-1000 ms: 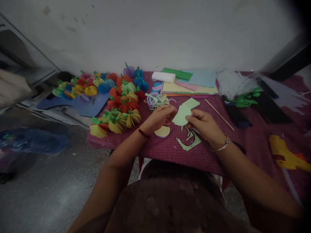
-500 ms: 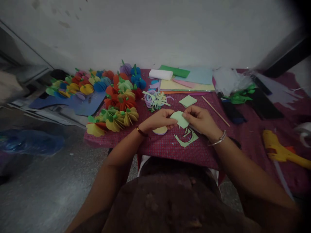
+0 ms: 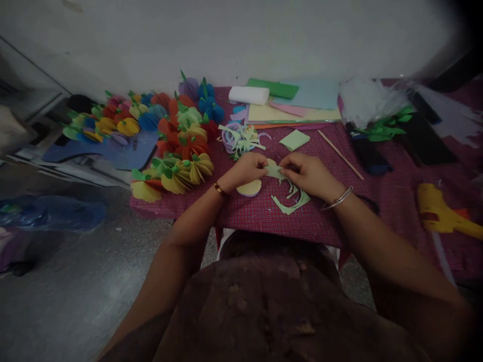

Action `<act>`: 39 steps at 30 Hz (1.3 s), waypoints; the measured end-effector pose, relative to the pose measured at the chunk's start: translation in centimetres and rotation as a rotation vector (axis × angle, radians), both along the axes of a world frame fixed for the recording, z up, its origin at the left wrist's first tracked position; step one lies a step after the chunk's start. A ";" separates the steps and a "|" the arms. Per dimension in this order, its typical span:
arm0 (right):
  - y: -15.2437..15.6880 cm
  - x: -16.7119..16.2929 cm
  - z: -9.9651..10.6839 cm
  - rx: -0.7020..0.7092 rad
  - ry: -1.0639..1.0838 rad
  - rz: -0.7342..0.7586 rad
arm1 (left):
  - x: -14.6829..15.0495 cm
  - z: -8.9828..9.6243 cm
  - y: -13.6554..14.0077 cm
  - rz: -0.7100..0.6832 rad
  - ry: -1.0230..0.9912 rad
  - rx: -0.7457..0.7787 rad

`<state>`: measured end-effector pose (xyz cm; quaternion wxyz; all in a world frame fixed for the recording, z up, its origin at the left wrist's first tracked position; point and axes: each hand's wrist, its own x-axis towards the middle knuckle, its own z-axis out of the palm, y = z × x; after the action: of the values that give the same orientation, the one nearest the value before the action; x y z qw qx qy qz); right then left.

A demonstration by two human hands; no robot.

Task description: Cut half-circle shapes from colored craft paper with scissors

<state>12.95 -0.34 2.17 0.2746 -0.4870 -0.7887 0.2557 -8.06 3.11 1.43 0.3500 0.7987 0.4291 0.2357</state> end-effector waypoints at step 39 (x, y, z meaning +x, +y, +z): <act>0.3 0.2 -1.1 -0.029 -0.445 -0.102 | 0.0 -0.5 0.1 -0.096 0.085 0.095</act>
<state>13.14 -0.04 1.07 0.0993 -0.5746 -0.8004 0.1389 -8.05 3.18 0.89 0.3041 0.8432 0.3933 0.2045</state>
